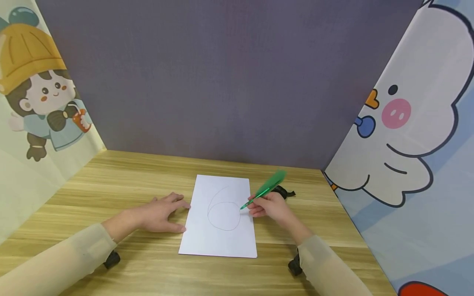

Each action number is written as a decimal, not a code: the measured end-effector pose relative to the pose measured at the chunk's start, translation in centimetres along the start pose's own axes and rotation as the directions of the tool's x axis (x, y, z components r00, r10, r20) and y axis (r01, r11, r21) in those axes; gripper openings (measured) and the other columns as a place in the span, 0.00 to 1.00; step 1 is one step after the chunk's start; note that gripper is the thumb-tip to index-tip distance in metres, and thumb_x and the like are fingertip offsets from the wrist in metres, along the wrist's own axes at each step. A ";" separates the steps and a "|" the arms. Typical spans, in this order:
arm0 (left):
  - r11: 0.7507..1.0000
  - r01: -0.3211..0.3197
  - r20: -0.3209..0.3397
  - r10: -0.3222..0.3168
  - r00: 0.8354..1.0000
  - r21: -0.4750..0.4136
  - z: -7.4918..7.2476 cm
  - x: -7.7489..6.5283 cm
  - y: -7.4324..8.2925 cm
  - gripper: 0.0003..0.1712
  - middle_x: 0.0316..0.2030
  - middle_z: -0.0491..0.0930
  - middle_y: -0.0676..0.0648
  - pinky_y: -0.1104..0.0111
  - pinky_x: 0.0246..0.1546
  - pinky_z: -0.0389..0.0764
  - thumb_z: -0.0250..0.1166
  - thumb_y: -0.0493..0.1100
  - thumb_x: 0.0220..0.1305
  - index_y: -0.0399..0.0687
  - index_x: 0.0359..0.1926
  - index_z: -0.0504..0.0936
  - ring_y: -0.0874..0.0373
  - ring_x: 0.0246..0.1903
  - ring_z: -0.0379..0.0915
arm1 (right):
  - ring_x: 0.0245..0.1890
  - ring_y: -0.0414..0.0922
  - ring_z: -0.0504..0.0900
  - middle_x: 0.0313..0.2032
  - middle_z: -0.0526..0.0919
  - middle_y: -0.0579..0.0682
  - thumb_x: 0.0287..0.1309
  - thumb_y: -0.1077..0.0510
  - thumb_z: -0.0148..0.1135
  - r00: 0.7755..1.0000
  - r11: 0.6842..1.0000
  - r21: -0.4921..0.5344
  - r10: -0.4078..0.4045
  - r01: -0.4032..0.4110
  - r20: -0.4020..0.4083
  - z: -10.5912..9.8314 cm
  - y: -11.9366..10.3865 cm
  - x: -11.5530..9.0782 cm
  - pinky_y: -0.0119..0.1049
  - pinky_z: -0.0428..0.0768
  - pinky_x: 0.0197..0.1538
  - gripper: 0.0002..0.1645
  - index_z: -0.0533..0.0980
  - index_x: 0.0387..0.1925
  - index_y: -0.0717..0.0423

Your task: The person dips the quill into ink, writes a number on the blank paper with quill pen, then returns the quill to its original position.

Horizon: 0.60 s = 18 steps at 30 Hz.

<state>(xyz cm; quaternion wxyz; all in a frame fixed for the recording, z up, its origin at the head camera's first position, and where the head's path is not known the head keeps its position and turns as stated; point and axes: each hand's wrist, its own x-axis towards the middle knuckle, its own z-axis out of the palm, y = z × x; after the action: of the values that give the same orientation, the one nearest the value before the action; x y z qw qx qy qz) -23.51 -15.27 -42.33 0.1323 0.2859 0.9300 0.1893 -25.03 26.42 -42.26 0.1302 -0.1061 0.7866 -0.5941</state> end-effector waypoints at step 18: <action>1.000 -0.009 -0.004 0.009 1.000 -0.005 0.1 0.1 -0.2 0.44 0.82 0.60 0.32 0.13 0.70 0.49 0.72 0.69 0.69 0.58 0.77 0.73 0.31 0.82 0.59 | 0.38 0.41 0.93 0.44 0.93 0.59 0.83 0.61 0.54 0.996 1.000 0.000 0.008 -0.008 -0.084 -3.1 1.4 -2.6 0.36 0.92 0.45 0.26 0.71 0.67 0.82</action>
<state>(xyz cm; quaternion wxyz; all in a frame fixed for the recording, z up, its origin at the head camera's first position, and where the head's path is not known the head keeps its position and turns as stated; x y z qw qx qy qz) -23.68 -15.38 -42.49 0.1302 0.2895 0.9285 0.1926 -23.65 30.40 -42.62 0.0995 -0.0781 0.7920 -0.5972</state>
